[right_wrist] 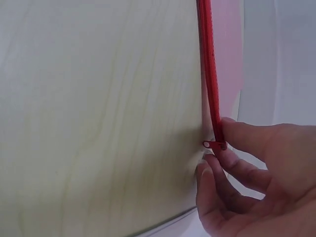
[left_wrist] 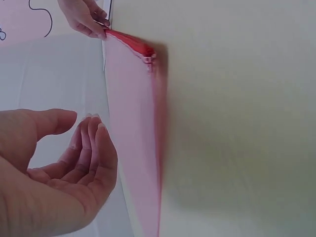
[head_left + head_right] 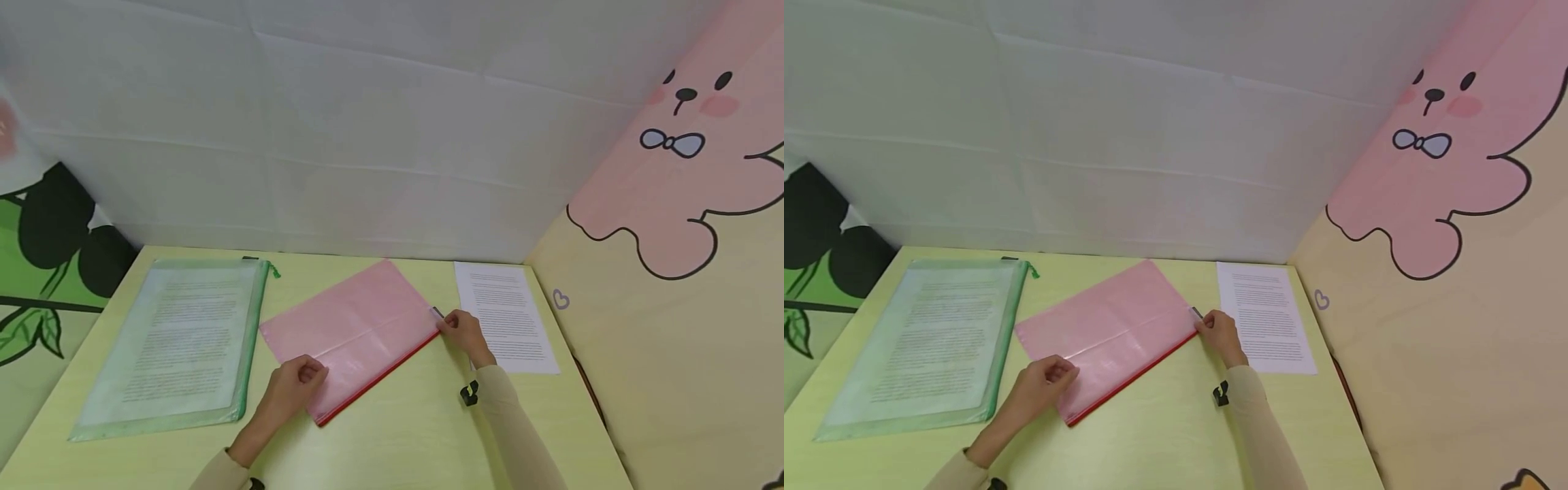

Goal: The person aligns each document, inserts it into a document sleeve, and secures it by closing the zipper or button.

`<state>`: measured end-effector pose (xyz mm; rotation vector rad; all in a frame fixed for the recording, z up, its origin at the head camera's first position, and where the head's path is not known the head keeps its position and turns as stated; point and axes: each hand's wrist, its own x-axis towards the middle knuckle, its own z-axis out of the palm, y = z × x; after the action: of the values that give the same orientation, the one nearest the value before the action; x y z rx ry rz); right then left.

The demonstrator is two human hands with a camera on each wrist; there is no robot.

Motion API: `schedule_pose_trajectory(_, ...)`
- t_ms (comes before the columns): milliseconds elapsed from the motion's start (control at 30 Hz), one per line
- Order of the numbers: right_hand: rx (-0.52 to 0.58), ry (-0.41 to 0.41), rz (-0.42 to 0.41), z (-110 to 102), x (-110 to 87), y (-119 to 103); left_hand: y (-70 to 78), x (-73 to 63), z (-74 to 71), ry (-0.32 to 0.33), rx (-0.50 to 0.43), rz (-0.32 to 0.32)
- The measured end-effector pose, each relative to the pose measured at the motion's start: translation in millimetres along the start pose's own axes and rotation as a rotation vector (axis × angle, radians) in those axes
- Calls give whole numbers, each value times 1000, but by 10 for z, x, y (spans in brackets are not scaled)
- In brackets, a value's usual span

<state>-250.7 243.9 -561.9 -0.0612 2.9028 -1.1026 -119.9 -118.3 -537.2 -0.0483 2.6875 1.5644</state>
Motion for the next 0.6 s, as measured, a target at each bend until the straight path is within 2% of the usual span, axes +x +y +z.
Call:
schedule_pose_trajectory(367,118,59,-33,-54,-3,-78,167,147,29,-12,-17,74)
schedule_pose_trajectory(600,276,44,-64,-142,13,-118,245,239,-4,-24,-19,106)
